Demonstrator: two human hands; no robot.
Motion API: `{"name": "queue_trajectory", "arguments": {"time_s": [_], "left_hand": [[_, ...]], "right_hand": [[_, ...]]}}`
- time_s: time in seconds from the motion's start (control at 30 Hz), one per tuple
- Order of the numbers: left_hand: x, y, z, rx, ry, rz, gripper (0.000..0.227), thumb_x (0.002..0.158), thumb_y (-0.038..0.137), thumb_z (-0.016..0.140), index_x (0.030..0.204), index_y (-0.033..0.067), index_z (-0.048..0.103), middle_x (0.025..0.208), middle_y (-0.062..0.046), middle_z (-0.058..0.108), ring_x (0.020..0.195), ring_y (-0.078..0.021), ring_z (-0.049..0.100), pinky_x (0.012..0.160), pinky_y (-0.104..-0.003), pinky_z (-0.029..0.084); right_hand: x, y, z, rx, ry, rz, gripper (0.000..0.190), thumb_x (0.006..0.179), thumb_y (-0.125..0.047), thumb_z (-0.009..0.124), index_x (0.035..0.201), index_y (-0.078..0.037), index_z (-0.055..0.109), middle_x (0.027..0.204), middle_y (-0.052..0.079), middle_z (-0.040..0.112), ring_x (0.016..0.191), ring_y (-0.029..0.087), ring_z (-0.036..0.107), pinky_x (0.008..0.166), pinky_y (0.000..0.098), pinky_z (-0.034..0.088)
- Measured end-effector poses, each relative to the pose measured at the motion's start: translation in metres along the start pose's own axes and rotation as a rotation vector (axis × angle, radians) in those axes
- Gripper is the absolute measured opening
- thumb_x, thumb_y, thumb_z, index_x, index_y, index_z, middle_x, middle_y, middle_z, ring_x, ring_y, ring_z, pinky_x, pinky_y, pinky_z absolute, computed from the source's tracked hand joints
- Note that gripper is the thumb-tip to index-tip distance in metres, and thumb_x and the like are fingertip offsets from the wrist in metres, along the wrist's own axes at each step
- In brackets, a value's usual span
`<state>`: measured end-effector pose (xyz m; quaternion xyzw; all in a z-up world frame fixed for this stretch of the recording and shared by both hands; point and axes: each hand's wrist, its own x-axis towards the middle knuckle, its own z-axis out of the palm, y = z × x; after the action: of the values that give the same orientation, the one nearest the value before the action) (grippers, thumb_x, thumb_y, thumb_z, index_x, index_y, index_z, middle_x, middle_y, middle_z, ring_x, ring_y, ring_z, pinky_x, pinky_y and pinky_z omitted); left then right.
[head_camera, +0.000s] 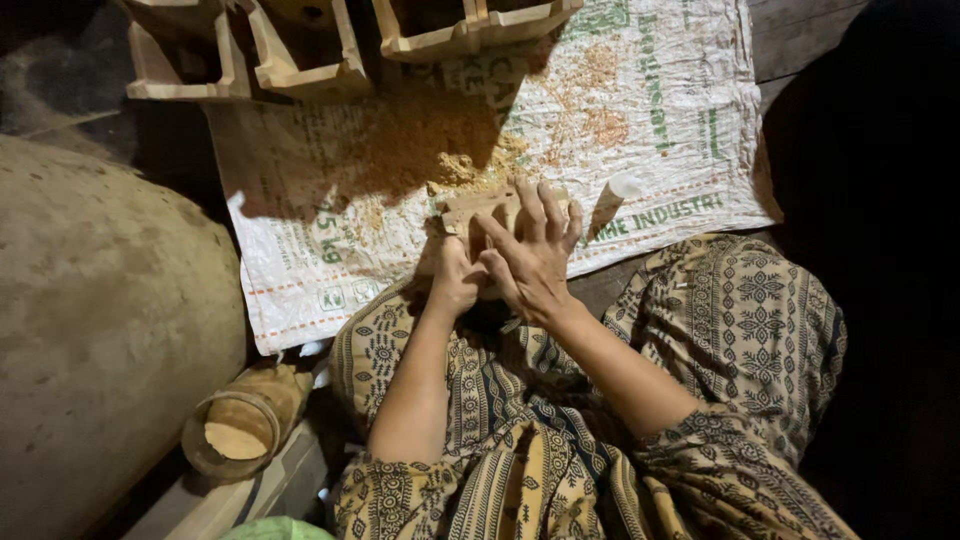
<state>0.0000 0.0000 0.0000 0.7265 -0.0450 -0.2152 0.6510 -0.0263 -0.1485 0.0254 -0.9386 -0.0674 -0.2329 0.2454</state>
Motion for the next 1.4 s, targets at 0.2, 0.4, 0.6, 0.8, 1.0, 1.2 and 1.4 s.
{"name": "queue_trajectory", "arguments": {"time_s": [0.2,0.4,0.6,0.8,1.0,1.2,1.4], "left_hand": [[0.004,-0.016,-0.004,-0.034,-0.011,0.118,0.037,0.069,0.004,0.077,0.087,-0.0193,0.054,0.079,-0.037,0.062,0.087,-0.0306,0.061,0.079,-0.047,0.05],[-0.005,0.016,0.001,-0.128,0.016,-0.078,0.014,0.076,0.008,0.078,0.074,-0.0025,0.068,0.071,-0.007,0.07,0.066,-0.0136,0.06,0.058,-0.027,0.05],[0.003,0.013,-0.003,0.061,0.075,-0.192,0.016,0.075,0.011,0.078,0.067,0.0013,0.068,0.059,-0.007,0.068,0.053,-0.0132,0.063,0.046,-0.03,0.049],[0.001,0.015,-0.004,0.152,0.085,-0.148,0.03,0.081,0.02,0.081,0.066,-0.0021,0.066,0.064,-0.018,0.071,0.059,-0.0201,0.072,0.046,-0.032,0.05],[0.003,-0.089,0.007,-0.177,0.072,0.177,0.023,0.072,-0.007,0.068,0.077,-0.0047,0.046,0.077,-0.024,0.069,0.082,-0.0195,0.068,0.066,-0.03,0.054],[-0.004,0.006,0.002,0.088,0.101,-0.142,0.022,0.073,0.009,0.073,0.057,0.002,0.06,0.052,-0.008,0.061,0.051,-0.0124,0.057,0.047,-0.027,0.043],[-0.004,-0.014,0.001,-0.03,0.071,-0.145,0.027,0.077,0.023,0.086,0.081,-0.0006,0.074,0.07,-0.009,0.072,0.064,-0.0148,0.065,0.059,-0.037,0.054]], "right_hand": [[0.004,-0.008,-0.002,0.038,-0.178,-0.033,0.05,0.106,-0.058,0.038,0.143,-0.034,0.061,0.168,0.012,0.026,0.154,0.04,0.013,0.115,0.0648,-0.005],[-0.013,0.032,0.003,-0.062,-0.068,0.01,0.055,0.103,-0.065,0.028,0.141,-0.045,0.061,0.168,0.009,0.023,0.155,0.035,0.004,0.117,0.0571,-0.01],[-0.009,0.035,-0.009,-0.047,-0.092,-0.082,0.045,0.101,-0.065,0.04,0.124,-0.043,0.072,0.166,0.009,0.032,0.158,0.032,0.004,0.118,0.0579,-0.014],[-0.016,0.039,0.006,-0.1,-0.059,-0.059,0.048,0.104,-0.058,0.042,0.145,-0.04,0.06,0.17,0.009,0.024,0.158,0.031,0.0,0.118,0.0548,-0.014],[0.005,0.029,0.0,-0.069,-0.074,-0.084,0.054,0.103,-0.066,0.028,0.134,-0.043,0.065,0.17,0.011,0.017,0.157,0.033,-0.001,0.119,0.0553,-0.014],[0.054,0.112,0.041,0.248,-0.189,-0.003,0.012,0.097,-0.039,0.074,0.101,-0.028,0.074,0.12,-0.002,0.062,0.111,0.025,0.052,0.094,0.0422,0.041],[0.078,0.223,0.187,-0.112,-0.342,-0.225,0.02,0.088,-0.031,0.076,0.095,-0.012,0.074,0.085,0.009,0.066,0.077,0.033,0.062,0.07,0.0462,0.053]]}}
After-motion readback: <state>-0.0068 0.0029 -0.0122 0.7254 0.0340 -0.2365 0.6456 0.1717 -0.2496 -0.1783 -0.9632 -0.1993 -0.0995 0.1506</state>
